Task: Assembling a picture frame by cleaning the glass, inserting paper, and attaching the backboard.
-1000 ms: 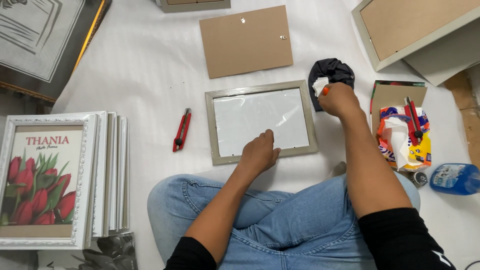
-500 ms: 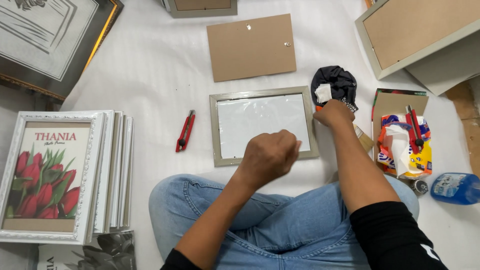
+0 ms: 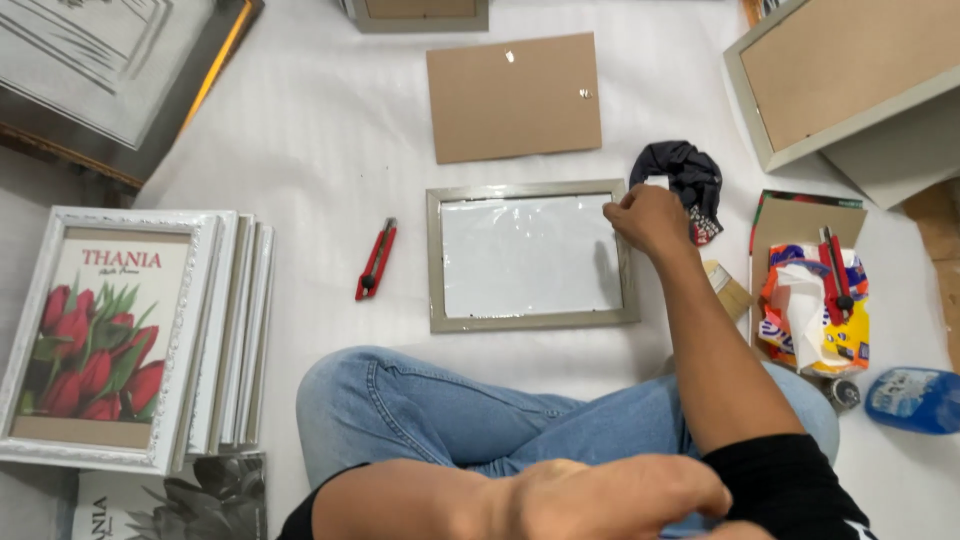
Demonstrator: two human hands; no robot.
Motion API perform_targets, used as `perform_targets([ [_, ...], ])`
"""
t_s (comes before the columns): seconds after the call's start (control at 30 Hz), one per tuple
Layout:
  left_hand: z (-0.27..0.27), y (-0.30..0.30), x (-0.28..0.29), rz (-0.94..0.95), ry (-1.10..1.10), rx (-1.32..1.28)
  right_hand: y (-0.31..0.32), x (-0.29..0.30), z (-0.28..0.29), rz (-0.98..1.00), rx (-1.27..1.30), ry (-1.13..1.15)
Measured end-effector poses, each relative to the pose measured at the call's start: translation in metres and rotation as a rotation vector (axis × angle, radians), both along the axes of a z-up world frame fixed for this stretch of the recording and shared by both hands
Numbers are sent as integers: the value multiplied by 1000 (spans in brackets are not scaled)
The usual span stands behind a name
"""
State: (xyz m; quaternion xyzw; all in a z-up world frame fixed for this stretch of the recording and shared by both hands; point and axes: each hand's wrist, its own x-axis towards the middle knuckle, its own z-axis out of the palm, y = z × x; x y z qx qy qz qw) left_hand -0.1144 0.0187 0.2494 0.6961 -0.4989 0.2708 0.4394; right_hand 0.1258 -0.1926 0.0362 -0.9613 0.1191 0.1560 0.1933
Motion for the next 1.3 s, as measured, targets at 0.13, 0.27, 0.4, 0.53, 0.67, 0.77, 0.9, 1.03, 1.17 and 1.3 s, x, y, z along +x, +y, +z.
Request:
perform_targets([
  [0.13,46,9,13,-83,585,-29,4,3,-16,33,36,-43],
  [0.27,26,6,11,-178,599,27,-2,6,-8,5,28,-41],
  [0.4,-7,4,1,-368,585,149,3,0,-8,22,91,-61],
  [0.53,-37,-23,6,-329,1581,487,6,0,-11,19,59,1],
  [0.67,24,4,80,216,182,-27,4,5,-7,18,53,7],
  [0.77,-62,33,130,619,276,244,-2,5,-14,41,23,80],
  [0.9,-173,91,163,753,885,474,6,-1,-23,171,132,-3],
  [1.03,-249,137,177,939,1166,485,51,-20,-8,387,202,25],
  [1.17,-279,157,197,960,1345,492,84,-36,-4,608,17,168],
  [1.3,-291,154,203,960,1416,463,101,-40,-1,592,-10,227],
])
